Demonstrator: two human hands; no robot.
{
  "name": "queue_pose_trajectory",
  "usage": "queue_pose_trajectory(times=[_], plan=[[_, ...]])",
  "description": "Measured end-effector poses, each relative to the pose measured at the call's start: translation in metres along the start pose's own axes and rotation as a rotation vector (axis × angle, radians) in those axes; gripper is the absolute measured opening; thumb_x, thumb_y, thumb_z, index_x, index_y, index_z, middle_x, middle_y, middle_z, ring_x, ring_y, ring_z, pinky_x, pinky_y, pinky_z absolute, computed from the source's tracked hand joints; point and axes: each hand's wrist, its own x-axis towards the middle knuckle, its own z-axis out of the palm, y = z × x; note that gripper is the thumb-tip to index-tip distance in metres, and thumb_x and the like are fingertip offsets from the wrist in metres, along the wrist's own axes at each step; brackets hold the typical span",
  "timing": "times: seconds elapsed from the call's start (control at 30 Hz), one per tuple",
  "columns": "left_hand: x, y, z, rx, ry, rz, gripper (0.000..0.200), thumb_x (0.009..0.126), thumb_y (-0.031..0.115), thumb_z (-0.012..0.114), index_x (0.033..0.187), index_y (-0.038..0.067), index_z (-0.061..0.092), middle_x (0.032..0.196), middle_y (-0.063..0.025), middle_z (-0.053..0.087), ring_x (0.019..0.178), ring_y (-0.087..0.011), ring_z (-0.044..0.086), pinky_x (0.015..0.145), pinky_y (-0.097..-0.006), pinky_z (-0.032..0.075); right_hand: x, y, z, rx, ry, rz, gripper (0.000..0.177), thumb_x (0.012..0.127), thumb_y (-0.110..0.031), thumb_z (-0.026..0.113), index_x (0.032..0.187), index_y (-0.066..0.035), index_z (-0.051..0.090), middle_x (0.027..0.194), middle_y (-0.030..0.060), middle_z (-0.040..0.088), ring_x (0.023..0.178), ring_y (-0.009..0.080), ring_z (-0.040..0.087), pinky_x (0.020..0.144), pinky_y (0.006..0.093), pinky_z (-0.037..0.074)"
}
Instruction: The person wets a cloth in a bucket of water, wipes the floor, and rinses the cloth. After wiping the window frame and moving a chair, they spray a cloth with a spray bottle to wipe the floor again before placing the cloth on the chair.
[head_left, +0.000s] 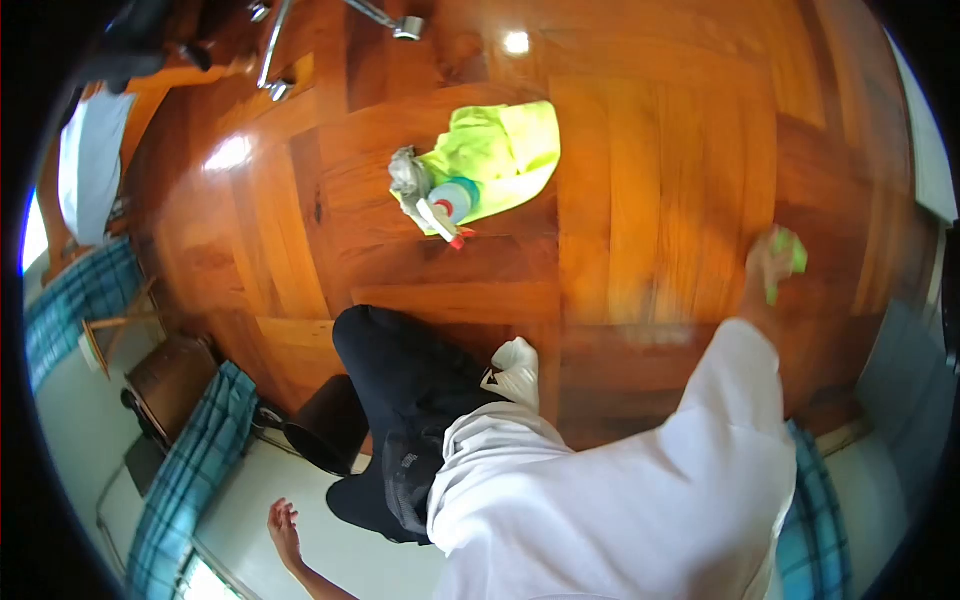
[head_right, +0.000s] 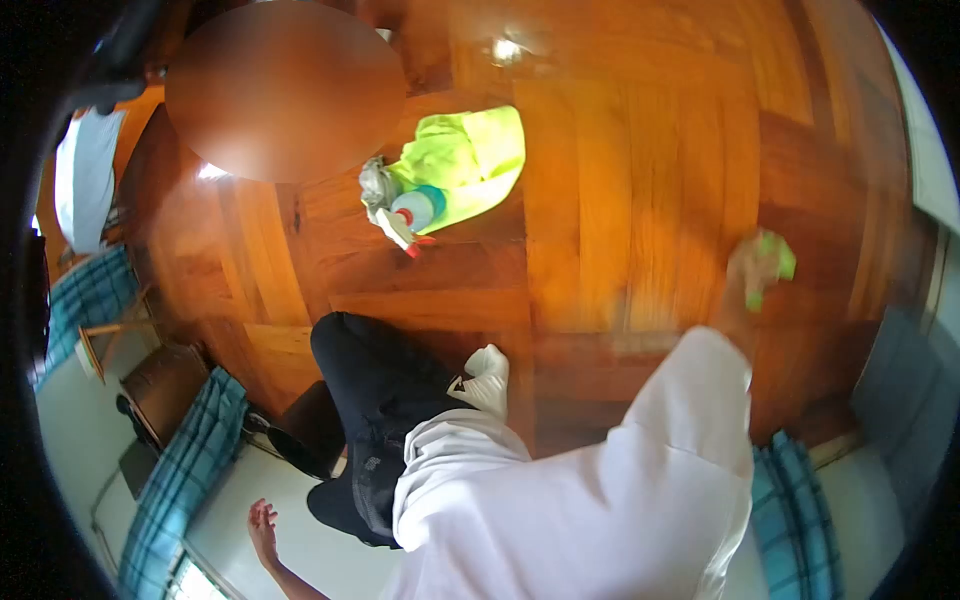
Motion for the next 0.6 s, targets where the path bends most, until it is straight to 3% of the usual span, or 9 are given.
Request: queue_pose_trajectory(times=[0.03,0.07,0.1,0.13,0.2,0.33,0.47,0.53,0.6], plan=[[0.0,-0.031,0.005,-0.004,-0.062,0.043,0.027,0.101,0.019,0.059,0.122,0.002,0.062,0.103,-0.0065,0.067,0.087,-0.0152,0.064,0.076,-0.0314,0.052,-0.012,0.062,0.005,-0.166,0.053,-0.005,0.068,0.095,-0.06,0.053,0.138,-0.008,0.056,0.139,0.0208,0.055,0.133,0.0408,0.045,0.112,0.0527,0.035],[-0.01,-0.033,0.017,0.139,-0.078,-0.043,0.022,0.099,0.009,0.059,0.118,-0.002,0.063,0.095,-0.0069,0.067,0.081,-0.0148,0.063,0.072,-0.0273,0.053,-0.063,0.055,-0.015,0.141,0.113,0.102,0.07,0.095,-0.057,0.056,0.137,-0.002,0.054,0.141,0.0244,0.053,0.133,0.0416,0.045,0.112,0.0533,0.034],[-0.018,-0.039,0.031,0.112,-0.07,-0.054,0.022,0.099,0.009,0.059,0.118,-0.002,0.063,0.095,-0.0069,0.067,0.081,-0.0148,0.063,0.072,-0.0273,0.053,-0.088,0.082,-0.013,-0.064,0.05,0.227,0.077,0.097,-0.061,0.048,0.142,0.002,0.048,0.147,0.0276,0.046,0.137,0.0427,0.041,0.113,0.0546,0.033],[-0.026,-0.033,0.045,0.065,-0.085,-0.078,0.022,0.099,0.009,0.059,0.117,-0.002,0.063,0.093,-0.0073,0.067,0.081,-0.0155,0.064,0.074,-0.0282,0.053,-0.108,0.142,0.032,-0.368,0.184,0.342,0.087,0.098,-0.066,0.038,0.148,0.004,0.038,0.153,0.0282,0.037,0.141,0.0452,0.034,0.115,0.0558,0.03],[-0.026,-0.032,0.062,-0.048,-0.113,-0.149,0.02,0.1,0.01,0.059,0.114,-0.003,0.063,0.093,-0.0088,0.068,0.084,-0.0172,0.065,0.078,-0.0303,0.055,-0.186,0.073,0.019,-0.261,0.175,0.473,0.089,0.099,-0.068,0.029,0.153,0.002,0.03,0.16,0.0256,0.028,0.145,0.0476,0.027,0.118,0.0573,0.025],[-0.01,-0.033,0.076,-0.109,-0.149,-0.03,0.022,0.101,0.011,0.058,0.115,-0.005,0.063,0.096,-0.0099,0.068,0.088,-0.018,0.066,0.079,-0.0319,0.056,-0.215,0.002,0.058,-0.17,0.152,-0.093,0.084,0.101,-0.063,0.027,0.158,-0.001,0.02,0.165,0.0208,0.017,0.151,0.0427,0.017,0.121,0.0541,0.019],[0.021,-0.013,0.062,-0.068,-0.164,0.008,0.023,0.102,0.013,0.057,0.116,-0.005,0.062,0.099,-0.0092,0.067,0.086,-0.017,0.065,0.081,-0.03,0.055,-0.136,-0.165,0.109,-0.038,0.093,-0.379,0.072,0.104,-0.049,0.035,0.155,0.001,0.027,0.162,0.0245,0.022,0.15,0.0411,0.017,0.125,0.0501,0.007],[0.033,0.003,0.057,-0.056,-0.161,0.042,0.024,0.103,0.014,0.057,0.116,-0.004,0.062,0.1,-0.0092,0.067,0.087,-0.0167,0.064,0.082,-0.0293,0.054,-0.071,-0.237,0.161,0.051,0.171,-0.694,0.072,0.102,-0.047,0.036,0.156,0.0,0.026,0.163,0.0222,0.022,0.15,0.0384,0.018,0.125,0.0474,0.008],[0.043,0.018,0.053,-0.067,-0.166,0.173,0.025,0.103,0.015,0.056,0.118,-0.004,0.062,0.102,-0.0099,0.067,0.089,-0.0171,0.064,0.084,-0.0289,0.053,-0.056,-0.331,0.164,-0.014,-0.103,-0.758,0.066,0.102,-0.043,0.037,0.154,-0.003,0.031,0.163,0.0193,0.024,0.15,0.0387,0.02,0.123,0.047,0.019]])
